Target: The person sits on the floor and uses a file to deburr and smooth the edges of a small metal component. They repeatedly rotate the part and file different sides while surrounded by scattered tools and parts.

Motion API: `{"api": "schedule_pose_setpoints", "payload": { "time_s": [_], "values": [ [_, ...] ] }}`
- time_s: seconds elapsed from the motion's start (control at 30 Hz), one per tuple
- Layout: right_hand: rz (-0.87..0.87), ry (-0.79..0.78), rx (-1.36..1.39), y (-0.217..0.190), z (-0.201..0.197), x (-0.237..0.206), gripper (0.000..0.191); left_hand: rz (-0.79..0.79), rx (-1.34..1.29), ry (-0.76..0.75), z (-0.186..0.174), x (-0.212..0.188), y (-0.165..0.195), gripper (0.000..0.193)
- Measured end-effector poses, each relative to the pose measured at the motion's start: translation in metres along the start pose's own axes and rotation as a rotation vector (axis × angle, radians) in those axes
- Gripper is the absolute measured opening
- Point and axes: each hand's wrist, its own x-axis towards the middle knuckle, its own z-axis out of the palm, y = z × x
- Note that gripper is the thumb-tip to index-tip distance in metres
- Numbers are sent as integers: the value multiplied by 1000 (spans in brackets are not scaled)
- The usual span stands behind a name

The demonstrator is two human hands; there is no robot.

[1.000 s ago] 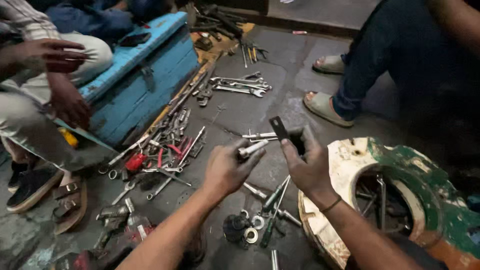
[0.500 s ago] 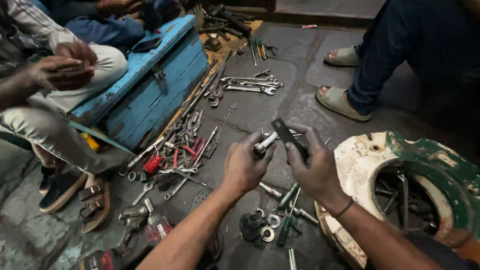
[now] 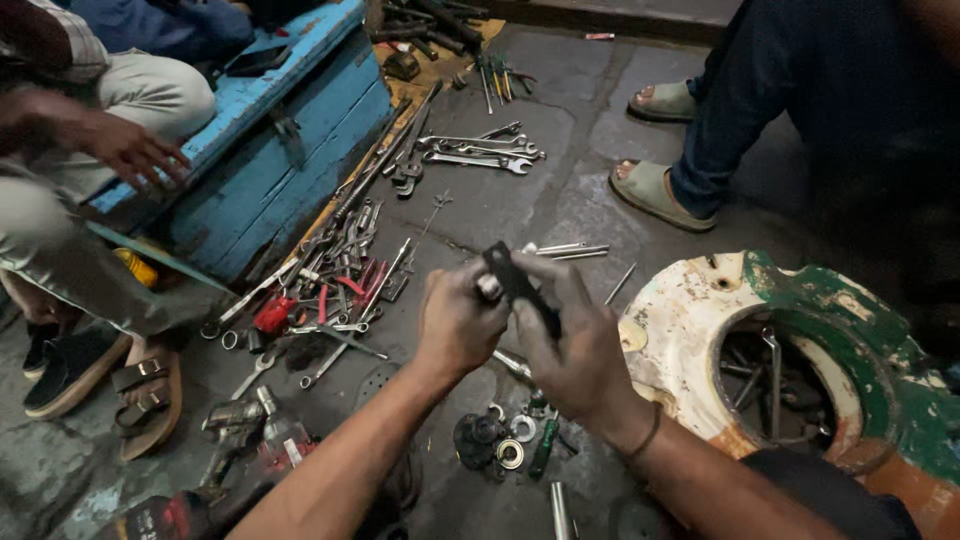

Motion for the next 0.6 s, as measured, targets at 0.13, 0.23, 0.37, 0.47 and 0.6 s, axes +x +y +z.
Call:
{"api": "schedule_pose_setpoints", "payload": {
  "time_s": [0.13, 0.23, 0.37, 0.47, 0.6],
  "values": [
    [7, 112, -22, -2, -1, 4, 37, -16, 13, 25, 0, 0, 4, 18],
    [-134, 85, -9, 2, -1, 1, 37, 57, -132, -16, -3, 0, 8, 19],
    [-134, 90, -106, 14, 4, -6, 27, -138, -133, -48, -5, 2, 16, 10],
    [-15, 41, 3, 26, 2, -1, 14, 54, -152, 25, -11, 2, 20, 14],
    [347, 173, 282, 44, -24, 14, 44, -49, -62, 67, -14, -1, 19, 16]
  ]
}}
